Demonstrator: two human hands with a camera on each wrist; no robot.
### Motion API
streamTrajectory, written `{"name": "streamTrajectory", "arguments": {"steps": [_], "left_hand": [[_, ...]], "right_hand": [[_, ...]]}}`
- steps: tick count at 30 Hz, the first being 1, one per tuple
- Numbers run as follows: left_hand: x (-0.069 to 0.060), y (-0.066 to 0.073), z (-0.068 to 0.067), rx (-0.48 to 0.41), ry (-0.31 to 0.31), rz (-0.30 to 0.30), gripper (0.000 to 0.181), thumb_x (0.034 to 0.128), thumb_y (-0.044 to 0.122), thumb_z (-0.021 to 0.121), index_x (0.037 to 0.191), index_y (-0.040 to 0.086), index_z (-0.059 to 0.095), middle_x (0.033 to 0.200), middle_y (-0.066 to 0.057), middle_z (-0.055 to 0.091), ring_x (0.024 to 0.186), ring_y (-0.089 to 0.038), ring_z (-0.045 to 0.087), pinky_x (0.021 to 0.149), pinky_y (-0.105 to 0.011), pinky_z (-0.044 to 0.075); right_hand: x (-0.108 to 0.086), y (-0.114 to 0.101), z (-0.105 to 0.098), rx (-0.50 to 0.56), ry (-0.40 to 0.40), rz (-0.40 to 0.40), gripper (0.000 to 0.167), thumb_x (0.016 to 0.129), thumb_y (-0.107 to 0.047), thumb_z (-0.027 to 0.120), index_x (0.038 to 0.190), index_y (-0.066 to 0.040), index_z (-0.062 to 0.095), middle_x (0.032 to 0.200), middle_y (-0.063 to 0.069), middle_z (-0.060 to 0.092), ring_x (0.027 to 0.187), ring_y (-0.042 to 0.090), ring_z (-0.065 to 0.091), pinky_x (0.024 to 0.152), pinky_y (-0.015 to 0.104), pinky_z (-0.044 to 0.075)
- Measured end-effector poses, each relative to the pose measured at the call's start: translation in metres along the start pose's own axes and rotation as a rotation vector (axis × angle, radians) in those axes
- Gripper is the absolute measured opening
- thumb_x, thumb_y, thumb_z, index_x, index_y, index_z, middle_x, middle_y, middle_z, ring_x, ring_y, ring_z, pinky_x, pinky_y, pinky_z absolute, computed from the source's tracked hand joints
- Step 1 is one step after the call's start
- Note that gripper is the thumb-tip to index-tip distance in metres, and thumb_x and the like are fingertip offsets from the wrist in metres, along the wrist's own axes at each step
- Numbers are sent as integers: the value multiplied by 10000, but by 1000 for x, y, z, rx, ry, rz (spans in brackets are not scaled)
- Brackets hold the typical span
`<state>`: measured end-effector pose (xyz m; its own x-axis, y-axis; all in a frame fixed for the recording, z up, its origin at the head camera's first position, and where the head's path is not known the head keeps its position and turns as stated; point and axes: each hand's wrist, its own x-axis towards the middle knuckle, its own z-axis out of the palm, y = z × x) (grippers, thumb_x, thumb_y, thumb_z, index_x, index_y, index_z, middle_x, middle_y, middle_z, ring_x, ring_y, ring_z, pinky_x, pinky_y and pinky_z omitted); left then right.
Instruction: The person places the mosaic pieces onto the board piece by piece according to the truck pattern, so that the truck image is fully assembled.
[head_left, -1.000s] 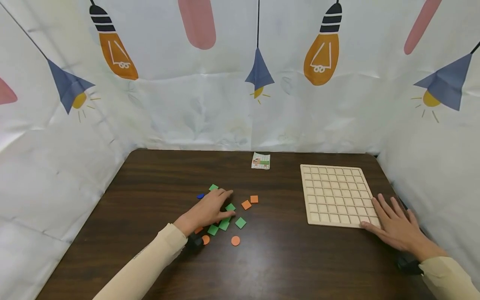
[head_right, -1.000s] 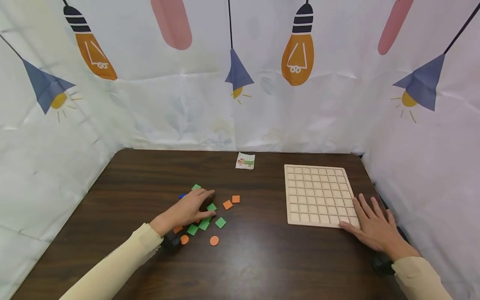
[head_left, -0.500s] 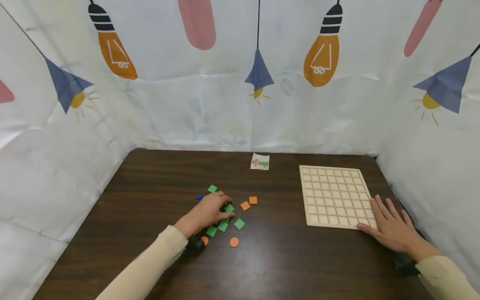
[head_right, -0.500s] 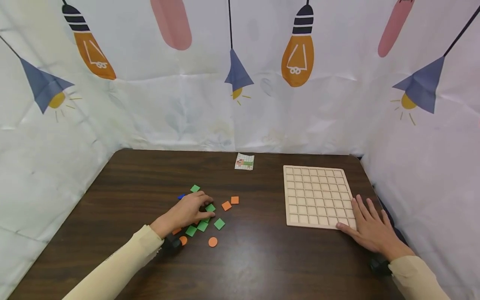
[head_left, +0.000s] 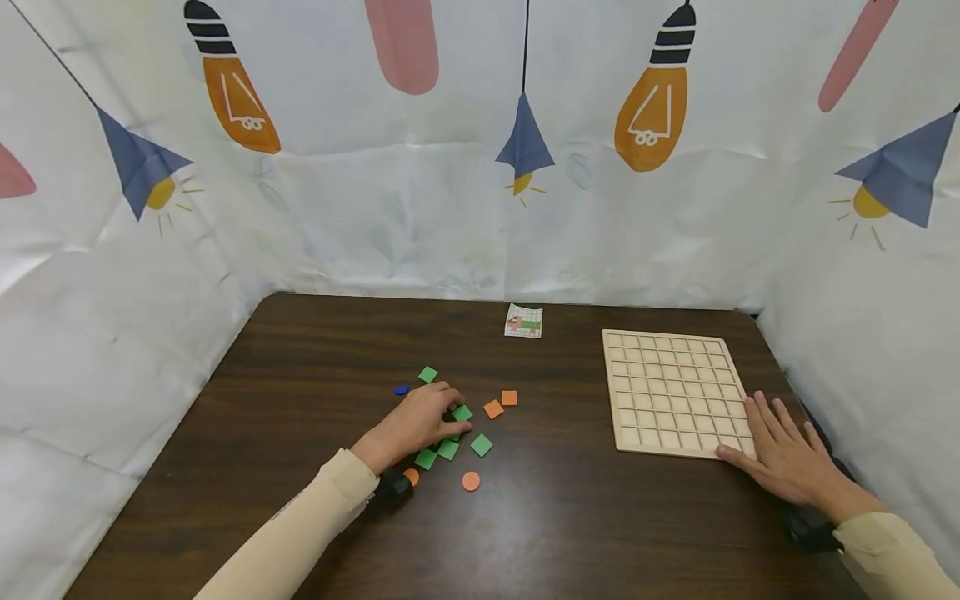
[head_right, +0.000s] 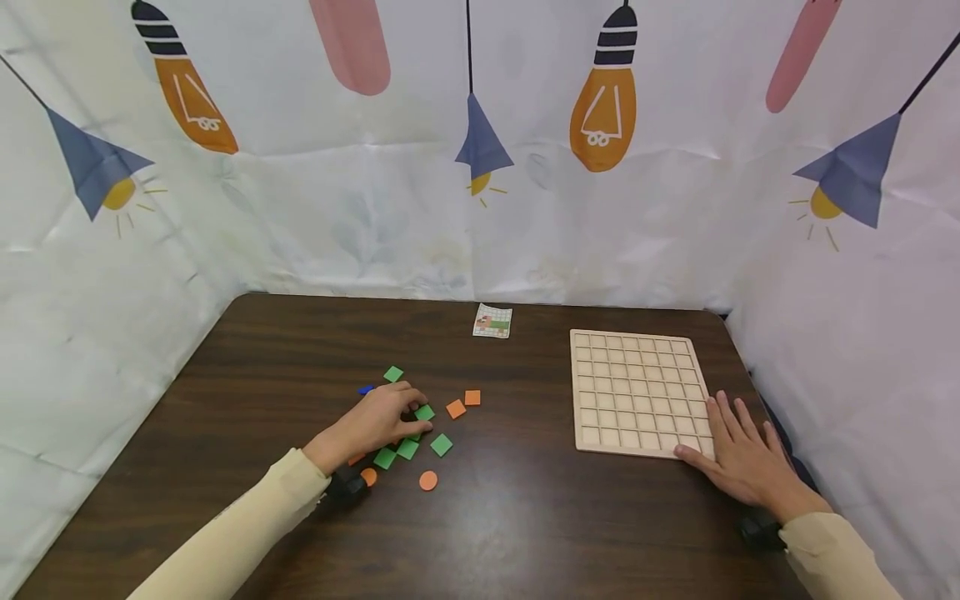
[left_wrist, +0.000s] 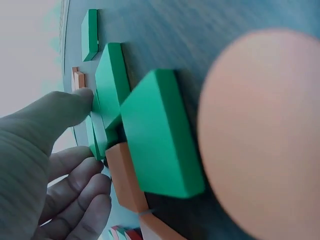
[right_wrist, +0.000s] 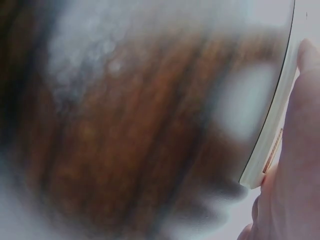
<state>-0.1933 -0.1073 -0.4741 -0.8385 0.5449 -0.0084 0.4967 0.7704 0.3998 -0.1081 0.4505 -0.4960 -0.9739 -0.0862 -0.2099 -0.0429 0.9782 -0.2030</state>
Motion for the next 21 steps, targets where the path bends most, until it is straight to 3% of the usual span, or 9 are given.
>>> {"name": "streamTrajectory", "arguments": {"steps": [10,16,21], "left_hand": [[4,2,1,-10,32,15,260,906,229,792,1096,55,757,1022,-53,707,817,-102,642,654,-184,495],[5,3,1,-32,30,-4,263,902,219,791,1104,53,755,1026,-62,699,781,-87,606,625,-183,471],[5,4,3,-35,29,-3,264,900,224,791,1107,63,755,1036,-54,697,797,-85,604,649,-196,483]], "right_hand": [[0,-6,-1,27,11,-27,1050,1021,-636,477,1643,20,-59,1699,320,-79,1559,575,-38,1103,834,47],[-2,-5,-2,28,5,-30,994,1039,-620,450,1652,5,-20,1708,303,-62,1560,572,-62,1094,845,39],[-2,-2,-3,8,9,-11,1039,1005,-662,487,1661,-30,-11,1719,277,-53,1562,570,-68,1101,839,48]]}}
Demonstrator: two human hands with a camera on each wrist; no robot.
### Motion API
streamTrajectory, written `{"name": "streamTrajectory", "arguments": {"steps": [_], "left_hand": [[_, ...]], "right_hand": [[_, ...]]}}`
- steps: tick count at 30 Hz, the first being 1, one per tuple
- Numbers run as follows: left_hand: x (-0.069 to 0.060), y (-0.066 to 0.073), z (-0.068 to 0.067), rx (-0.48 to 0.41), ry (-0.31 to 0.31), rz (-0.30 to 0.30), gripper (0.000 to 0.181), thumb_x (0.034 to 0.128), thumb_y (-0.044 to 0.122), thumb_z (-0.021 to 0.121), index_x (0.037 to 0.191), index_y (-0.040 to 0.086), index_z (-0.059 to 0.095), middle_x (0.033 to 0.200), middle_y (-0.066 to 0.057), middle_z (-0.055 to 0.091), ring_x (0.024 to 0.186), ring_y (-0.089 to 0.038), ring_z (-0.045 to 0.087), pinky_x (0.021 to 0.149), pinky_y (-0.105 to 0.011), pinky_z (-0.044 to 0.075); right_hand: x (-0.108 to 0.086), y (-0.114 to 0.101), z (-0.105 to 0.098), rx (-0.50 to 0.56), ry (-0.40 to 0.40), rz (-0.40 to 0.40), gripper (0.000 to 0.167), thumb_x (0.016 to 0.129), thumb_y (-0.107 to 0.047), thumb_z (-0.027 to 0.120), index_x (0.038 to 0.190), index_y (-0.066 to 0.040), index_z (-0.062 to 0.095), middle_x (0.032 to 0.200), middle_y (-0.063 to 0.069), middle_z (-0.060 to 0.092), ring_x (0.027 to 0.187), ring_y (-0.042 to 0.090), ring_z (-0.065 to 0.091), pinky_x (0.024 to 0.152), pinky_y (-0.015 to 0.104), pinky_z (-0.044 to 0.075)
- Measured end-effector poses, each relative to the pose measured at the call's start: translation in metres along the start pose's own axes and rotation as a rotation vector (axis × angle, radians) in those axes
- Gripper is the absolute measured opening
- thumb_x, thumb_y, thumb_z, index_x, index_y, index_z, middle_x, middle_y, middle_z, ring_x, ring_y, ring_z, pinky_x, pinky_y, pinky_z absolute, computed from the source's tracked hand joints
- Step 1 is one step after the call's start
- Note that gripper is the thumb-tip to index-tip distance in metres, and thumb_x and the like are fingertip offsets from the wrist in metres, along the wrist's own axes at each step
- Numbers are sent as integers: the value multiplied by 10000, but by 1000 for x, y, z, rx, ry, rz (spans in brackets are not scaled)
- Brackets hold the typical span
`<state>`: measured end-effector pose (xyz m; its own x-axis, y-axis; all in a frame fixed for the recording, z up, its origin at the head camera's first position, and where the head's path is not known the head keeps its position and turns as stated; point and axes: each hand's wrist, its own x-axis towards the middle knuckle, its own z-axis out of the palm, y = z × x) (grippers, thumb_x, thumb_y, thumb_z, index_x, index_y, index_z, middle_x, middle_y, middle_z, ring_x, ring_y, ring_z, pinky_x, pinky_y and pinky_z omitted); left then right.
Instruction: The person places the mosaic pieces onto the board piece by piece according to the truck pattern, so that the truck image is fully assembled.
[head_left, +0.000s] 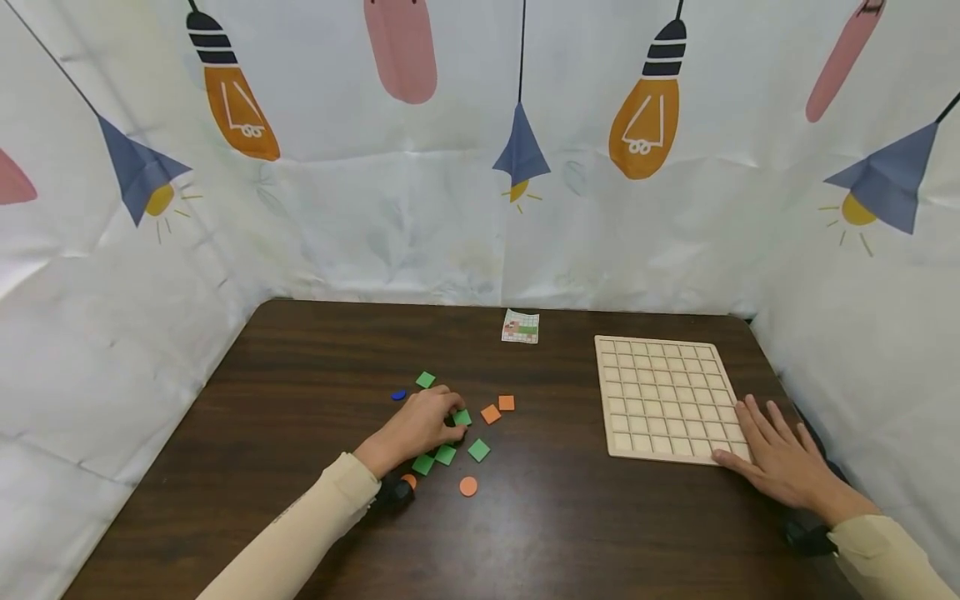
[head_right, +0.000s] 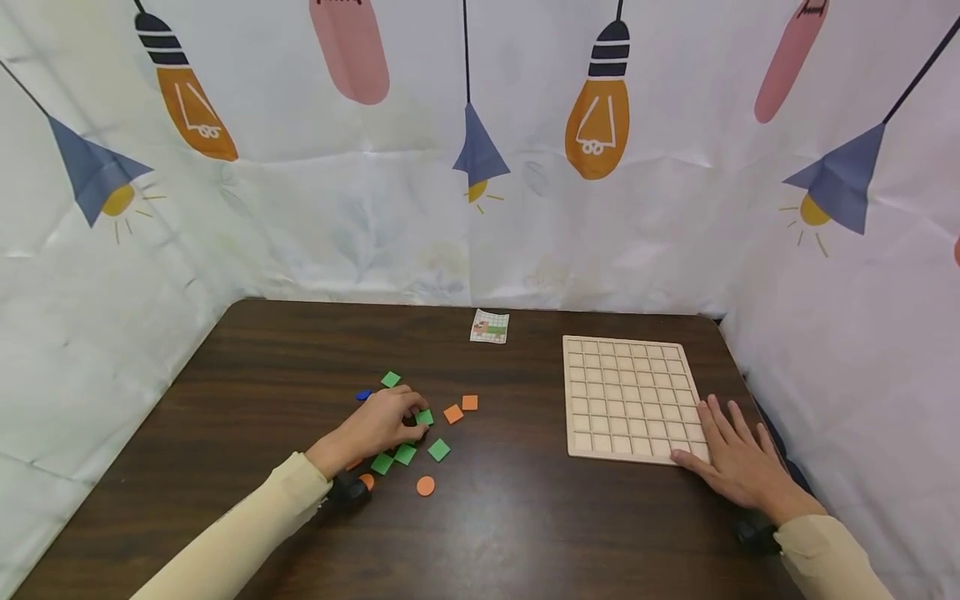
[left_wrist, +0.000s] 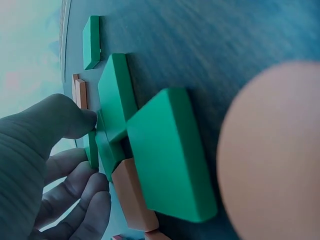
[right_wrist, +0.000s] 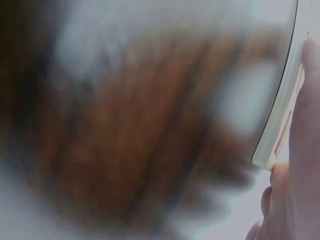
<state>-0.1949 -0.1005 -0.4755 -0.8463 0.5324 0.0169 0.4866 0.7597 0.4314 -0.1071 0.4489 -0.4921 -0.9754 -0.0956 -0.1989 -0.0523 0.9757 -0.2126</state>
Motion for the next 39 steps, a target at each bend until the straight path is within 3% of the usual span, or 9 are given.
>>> {"name": "streamTrajectory", "arguments": {"steps": [14,19,33,39], "left_hand": [[5,5,-3,-34,39,-1,253,909,228,759,1114,81,754,995,-31,646,795,-77,583,652,-188,485],[9,10,-4,-44,52,29,242,903,225,750,1097,81,760,990,-33,657,820,-97,607,689,-208,521],[24,33,-3,-135,99,107,240,891,215,746,1101,101,771,982,-15,661,800,-103,642,710,-204,512],[31,43,-2,-172,67,128,248,884,193,720,1116,121,769,994,-5,643,836,-157,653,724,-203,503]], "right_hand": [[1,-4,1,15,-25,-46,1053,1003,-634,521,1662,-40,-47,1715,291,-77,1572,552,-56,1124,829,12],[-2,-10,3,16,-21,-58,1056,1001,-623,533,1659,-21,-33,1712,307,-55,1574,550,-45,1128,828,30],[-12,-29,8,12,12,-80,1082,967,-629,588,1662,-12,34,1716,310,32,1582,537,54,1143,799,114],[-17,-41,10,18,29,-96,1080,958,-621,608,1666,-27,47,1723,290,50,1584,524,87,1162,779,119]]}}
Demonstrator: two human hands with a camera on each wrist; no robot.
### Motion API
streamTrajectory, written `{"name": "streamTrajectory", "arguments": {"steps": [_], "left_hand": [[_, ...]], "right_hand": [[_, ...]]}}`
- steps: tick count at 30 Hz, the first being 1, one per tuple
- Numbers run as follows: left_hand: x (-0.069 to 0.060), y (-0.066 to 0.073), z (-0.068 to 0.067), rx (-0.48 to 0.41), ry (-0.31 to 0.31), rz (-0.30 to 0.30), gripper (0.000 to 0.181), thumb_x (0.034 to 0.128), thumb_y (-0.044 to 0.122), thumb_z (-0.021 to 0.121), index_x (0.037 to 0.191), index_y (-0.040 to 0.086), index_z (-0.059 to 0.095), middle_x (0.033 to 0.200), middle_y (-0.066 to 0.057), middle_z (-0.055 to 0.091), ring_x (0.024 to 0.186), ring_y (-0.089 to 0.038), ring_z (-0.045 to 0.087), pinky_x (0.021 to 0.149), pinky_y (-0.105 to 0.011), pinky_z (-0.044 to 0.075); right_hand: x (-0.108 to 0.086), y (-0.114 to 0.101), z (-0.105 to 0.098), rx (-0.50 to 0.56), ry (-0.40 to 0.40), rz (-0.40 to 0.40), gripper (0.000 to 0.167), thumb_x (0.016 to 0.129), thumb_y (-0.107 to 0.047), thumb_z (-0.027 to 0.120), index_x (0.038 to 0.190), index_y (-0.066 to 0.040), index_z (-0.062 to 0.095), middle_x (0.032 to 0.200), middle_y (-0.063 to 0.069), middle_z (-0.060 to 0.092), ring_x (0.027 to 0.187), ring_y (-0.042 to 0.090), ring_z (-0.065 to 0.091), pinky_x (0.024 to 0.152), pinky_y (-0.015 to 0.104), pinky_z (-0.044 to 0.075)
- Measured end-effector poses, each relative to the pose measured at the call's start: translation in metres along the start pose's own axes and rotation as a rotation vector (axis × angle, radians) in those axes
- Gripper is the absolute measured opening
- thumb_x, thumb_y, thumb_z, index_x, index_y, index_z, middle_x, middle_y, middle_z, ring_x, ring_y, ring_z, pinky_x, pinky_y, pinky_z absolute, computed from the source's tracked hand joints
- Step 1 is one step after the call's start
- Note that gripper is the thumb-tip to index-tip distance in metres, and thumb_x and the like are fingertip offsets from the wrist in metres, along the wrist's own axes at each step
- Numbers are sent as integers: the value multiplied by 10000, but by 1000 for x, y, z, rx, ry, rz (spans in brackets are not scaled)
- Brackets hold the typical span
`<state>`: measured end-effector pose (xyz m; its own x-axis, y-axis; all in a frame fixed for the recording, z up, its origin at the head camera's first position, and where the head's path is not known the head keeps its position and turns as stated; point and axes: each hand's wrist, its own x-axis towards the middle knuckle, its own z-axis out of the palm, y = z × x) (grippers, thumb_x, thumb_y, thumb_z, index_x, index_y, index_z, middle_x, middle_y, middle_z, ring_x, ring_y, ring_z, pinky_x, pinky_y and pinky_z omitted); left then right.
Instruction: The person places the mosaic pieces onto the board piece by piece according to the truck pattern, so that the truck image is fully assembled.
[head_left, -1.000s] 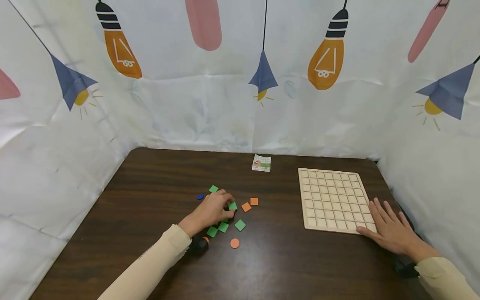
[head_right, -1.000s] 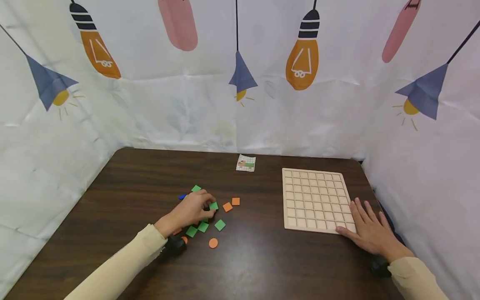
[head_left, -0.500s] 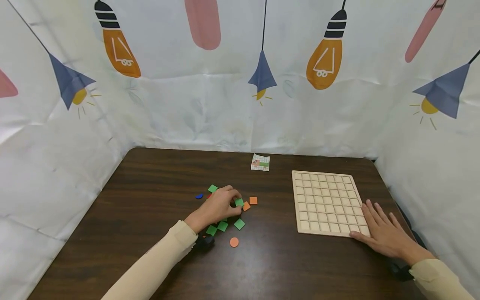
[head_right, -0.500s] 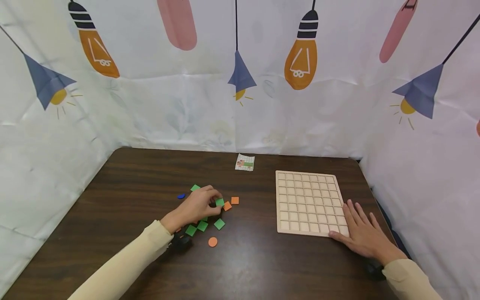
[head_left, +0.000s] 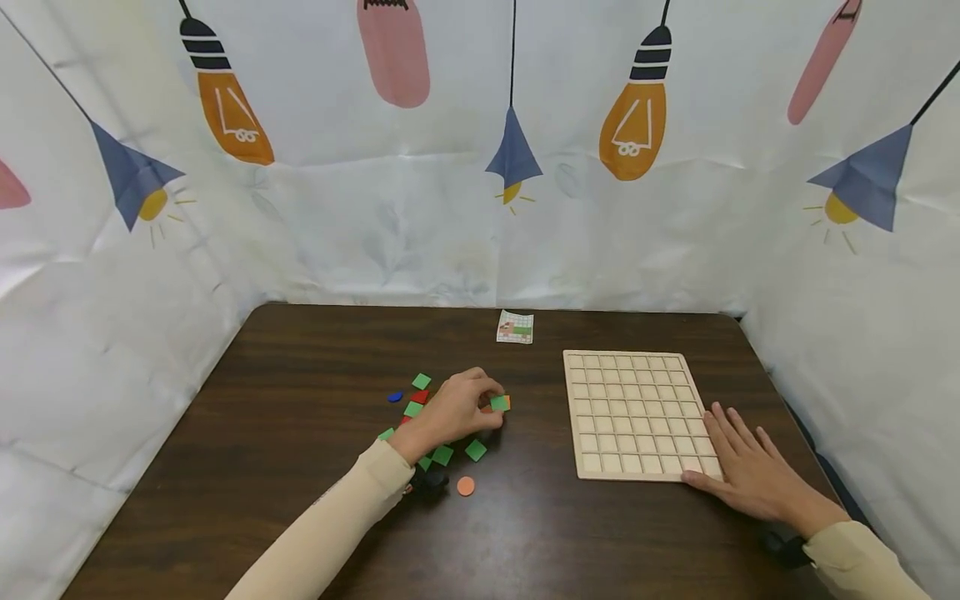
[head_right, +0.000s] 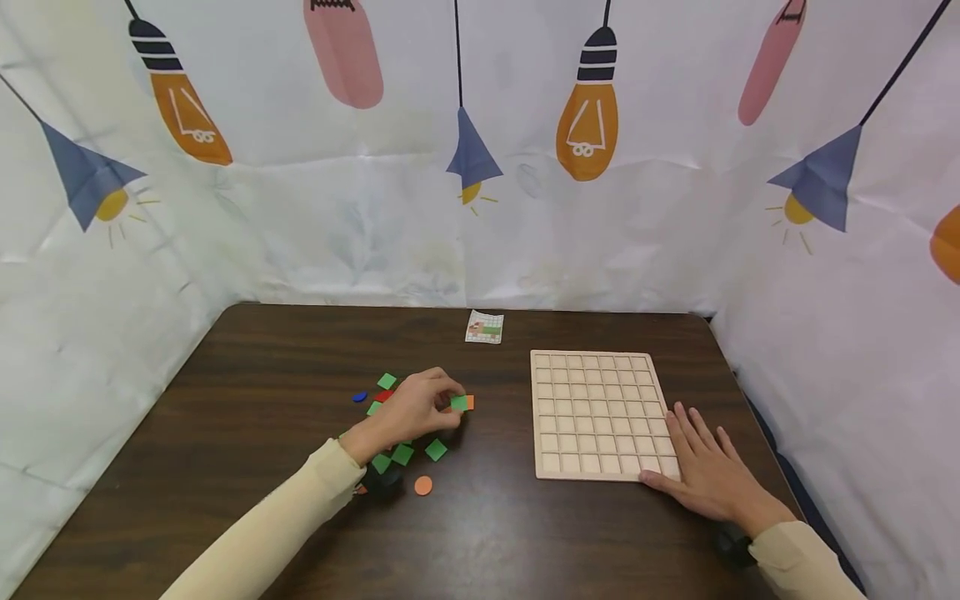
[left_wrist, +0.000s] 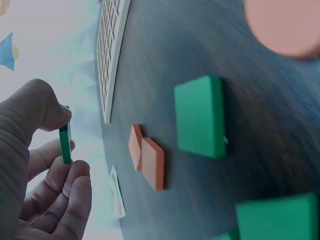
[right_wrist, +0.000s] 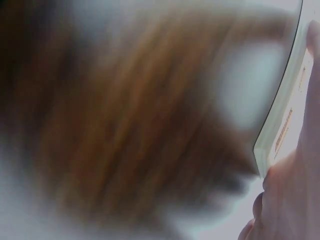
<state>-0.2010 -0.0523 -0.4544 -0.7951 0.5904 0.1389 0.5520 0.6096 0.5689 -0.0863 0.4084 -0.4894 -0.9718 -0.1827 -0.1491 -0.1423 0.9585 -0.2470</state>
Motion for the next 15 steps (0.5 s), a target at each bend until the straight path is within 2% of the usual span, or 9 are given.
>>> {"name": "streamTrajectory", "arguments": {"steps": [4,9,15], "left_hand": [[5,4,4,-12,-12,26,239,886,190,722,1111,128,771,1004,-23,639,837,-159,650,729,-205,506],[11,11,8,-8,-22,24,244,897,203,723,1126,132,768,1014,-14,640,820,-82,588,731,-213,501],[18,20,14,-25,-46,26,261,913,203,719,1154,115,763,1027,-2,648,846,-99,616,748,-210,513]], "right_hand": [[-1,-5,2,26,-3,-1,1094,947,-638,613,1670,-46,44,1732,269,37,1592,510,73,1180,770,94],[-4,-12,4,26,6,-13,1092,943,-648,610,1671,-52,57,1735,261,46,1598,498,76,1185,764,96],[-6,-19,5,33,-5,-2,1101,933,-668,611,1673,-61,68,1737,254,59,1601,487,83,1191,757,95]]}}
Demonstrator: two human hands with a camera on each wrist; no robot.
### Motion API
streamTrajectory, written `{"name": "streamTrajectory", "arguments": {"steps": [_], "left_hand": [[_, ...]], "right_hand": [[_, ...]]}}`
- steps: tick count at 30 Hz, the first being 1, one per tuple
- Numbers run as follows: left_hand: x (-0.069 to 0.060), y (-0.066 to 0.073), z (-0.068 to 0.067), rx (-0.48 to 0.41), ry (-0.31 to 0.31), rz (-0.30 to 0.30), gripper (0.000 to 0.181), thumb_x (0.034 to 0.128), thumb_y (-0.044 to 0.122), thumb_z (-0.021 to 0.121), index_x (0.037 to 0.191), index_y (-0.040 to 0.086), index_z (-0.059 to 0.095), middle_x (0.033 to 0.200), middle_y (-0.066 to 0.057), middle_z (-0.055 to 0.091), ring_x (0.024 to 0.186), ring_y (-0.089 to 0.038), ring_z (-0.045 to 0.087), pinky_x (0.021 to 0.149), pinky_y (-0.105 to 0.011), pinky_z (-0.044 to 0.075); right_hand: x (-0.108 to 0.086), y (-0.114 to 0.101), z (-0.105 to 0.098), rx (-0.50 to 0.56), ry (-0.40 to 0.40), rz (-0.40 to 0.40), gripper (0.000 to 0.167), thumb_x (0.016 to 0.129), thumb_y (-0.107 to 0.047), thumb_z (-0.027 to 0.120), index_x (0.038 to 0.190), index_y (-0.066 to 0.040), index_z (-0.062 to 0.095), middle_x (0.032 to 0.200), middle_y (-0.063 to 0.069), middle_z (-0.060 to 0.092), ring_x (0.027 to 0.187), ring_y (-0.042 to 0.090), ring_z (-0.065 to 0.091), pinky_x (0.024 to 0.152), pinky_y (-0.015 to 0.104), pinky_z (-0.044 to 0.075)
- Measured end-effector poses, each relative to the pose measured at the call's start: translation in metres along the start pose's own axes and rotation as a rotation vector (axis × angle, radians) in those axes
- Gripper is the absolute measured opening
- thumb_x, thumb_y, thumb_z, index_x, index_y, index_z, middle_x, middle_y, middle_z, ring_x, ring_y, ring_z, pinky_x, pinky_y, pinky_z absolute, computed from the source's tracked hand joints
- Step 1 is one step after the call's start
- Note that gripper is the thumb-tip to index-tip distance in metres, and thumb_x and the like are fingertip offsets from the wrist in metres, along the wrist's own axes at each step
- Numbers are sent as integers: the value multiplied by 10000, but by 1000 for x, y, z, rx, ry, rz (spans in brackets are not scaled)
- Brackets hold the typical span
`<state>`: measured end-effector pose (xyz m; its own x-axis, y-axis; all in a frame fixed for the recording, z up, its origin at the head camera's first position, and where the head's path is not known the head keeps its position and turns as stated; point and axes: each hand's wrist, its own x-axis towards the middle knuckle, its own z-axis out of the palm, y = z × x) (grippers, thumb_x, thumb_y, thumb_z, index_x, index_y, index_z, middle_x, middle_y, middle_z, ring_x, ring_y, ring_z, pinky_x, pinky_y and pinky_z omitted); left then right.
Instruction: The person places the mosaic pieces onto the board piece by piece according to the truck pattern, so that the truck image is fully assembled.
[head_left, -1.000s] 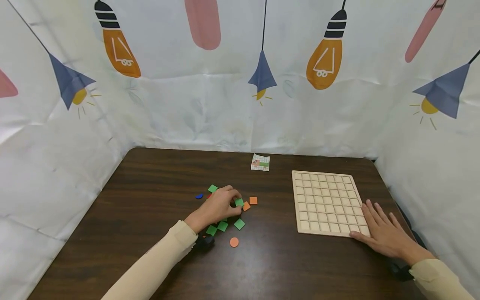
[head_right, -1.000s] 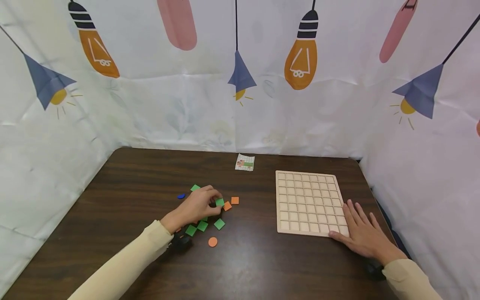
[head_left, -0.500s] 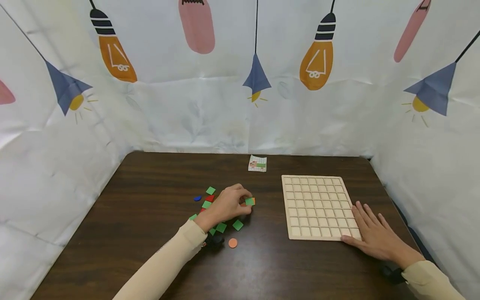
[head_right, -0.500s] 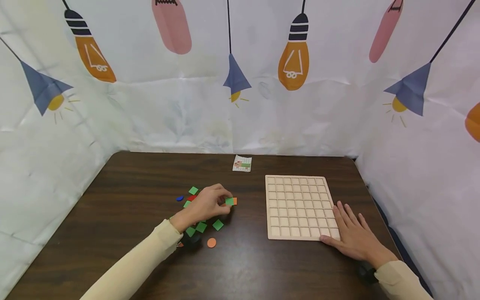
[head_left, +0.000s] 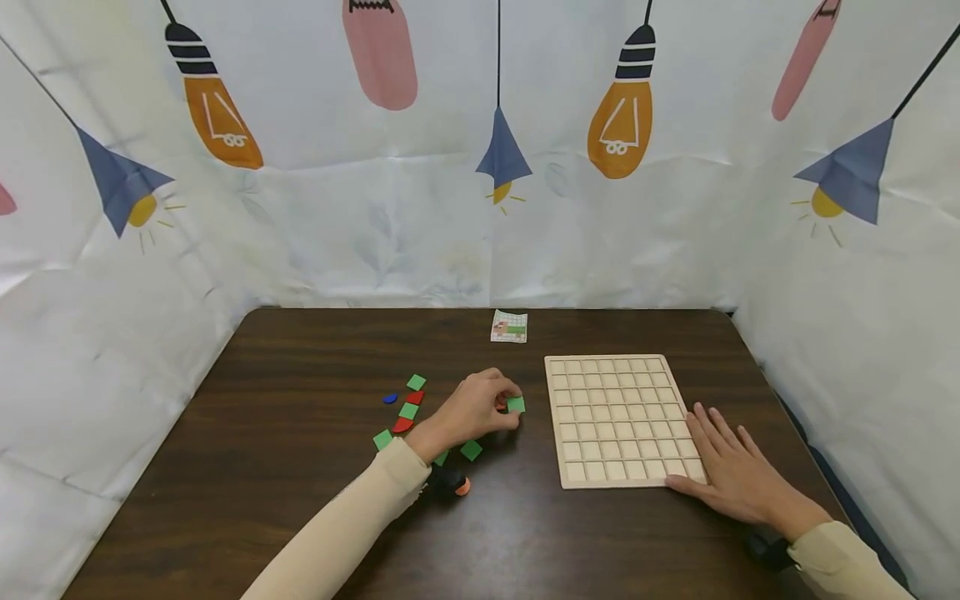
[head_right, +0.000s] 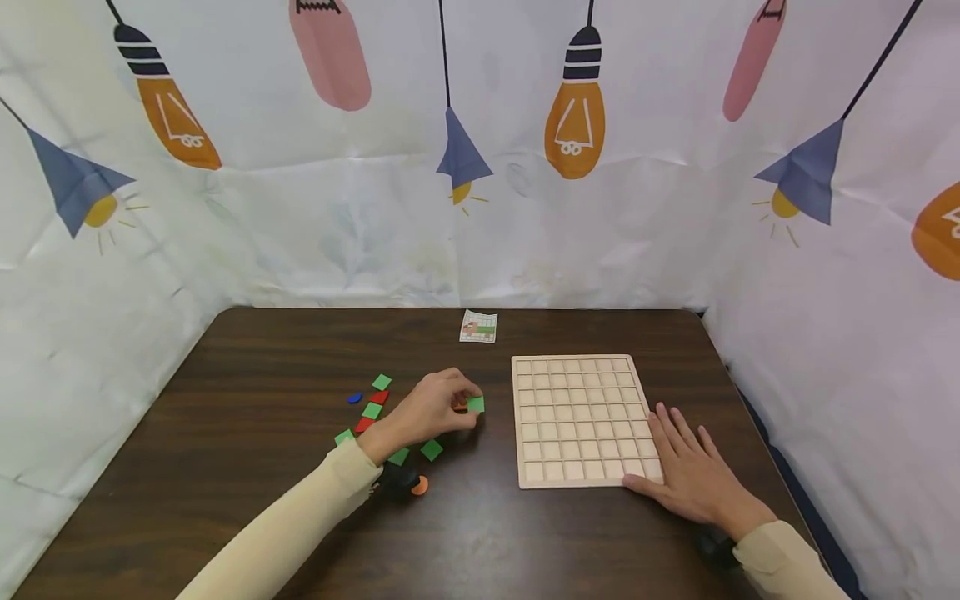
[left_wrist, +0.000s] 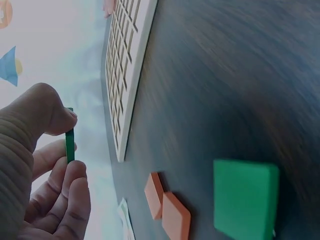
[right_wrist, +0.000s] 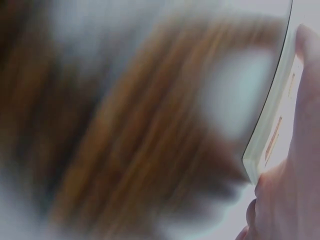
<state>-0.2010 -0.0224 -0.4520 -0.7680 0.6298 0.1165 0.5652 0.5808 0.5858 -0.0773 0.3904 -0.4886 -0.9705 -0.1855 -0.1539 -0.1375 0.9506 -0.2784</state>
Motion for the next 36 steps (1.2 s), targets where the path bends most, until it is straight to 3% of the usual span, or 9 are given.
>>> {"name": "streamTrajectory", "arguments": {"steps": [18,36], "left_hand": [[31,19,23,-39,-17,87,280,928,196,688,1185,112,761,1037,-29,677,881,-111,648,777,-206,534],[60,42,48,-54,-66,112,283,930,226,701,1191,135,763,1055,-11,698,903,-82,637,796,-165,514]], "right_hand": [[-3,-24,12,32,33,-7,1092,927,-693,602,1668,-52,119,1737,248,80,1600,481,111,1202,746,103],[-4,-39,16,31,64,3,1082,916,-700,611,1662,-54,166,1736,236,118,1596,470,154,1211,719,118]]}}
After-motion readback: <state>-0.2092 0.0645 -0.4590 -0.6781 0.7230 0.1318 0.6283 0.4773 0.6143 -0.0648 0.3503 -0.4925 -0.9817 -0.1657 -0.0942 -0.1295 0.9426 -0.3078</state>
